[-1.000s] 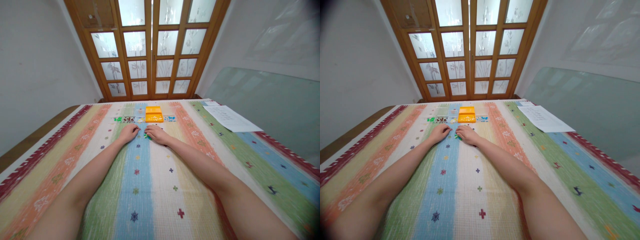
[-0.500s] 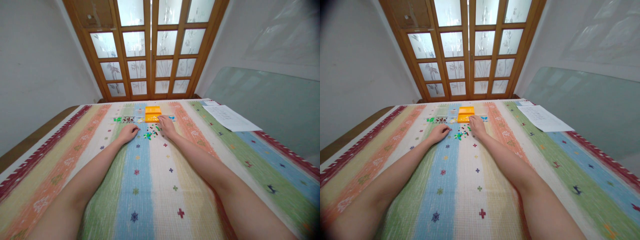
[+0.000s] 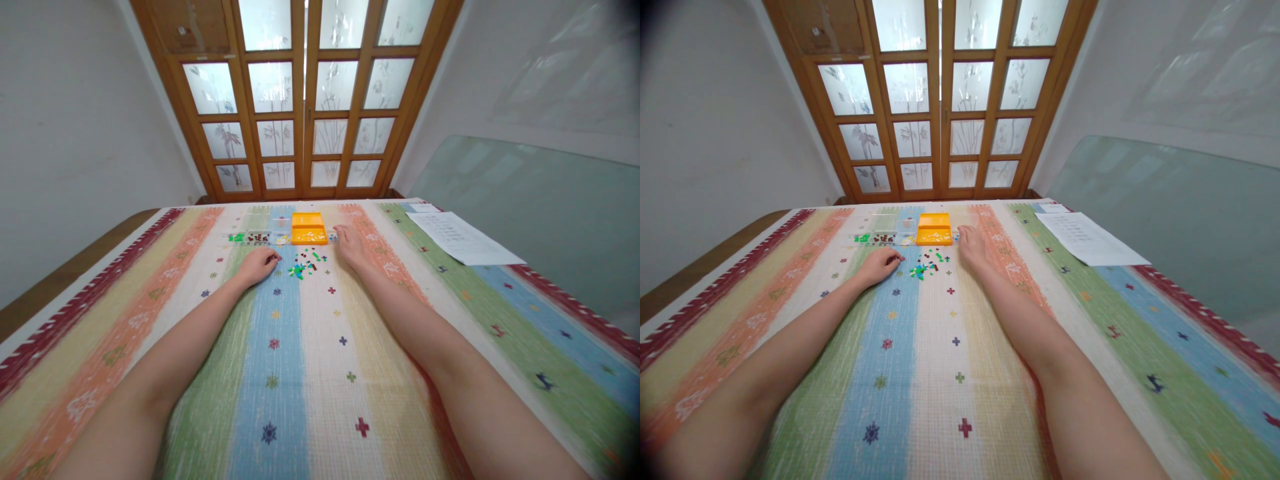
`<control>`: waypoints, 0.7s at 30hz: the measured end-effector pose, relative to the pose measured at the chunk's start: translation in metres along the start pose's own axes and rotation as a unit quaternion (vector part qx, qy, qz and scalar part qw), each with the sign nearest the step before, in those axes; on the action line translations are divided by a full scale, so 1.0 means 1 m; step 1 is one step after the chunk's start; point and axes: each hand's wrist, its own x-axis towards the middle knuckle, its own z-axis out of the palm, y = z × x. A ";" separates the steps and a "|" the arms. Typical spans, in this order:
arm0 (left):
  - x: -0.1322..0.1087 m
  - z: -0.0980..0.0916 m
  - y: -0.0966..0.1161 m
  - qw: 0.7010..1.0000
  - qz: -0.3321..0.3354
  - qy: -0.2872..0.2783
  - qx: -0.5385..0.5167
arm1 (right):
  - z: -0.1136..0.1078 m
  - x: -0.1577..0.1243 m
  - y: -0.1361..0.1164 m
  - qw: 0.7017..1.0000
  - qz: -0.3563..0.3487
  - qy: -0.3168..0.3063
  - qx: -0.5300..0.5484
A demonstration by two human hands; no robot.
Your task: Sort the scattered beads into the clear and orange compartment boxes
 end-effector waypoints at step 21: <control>0.001 0.000 0.000 1.000 -0.007 -0.007 -0.002 | 0.005 -0.031 -0.056 0.960 -0.182 -0.207 0.057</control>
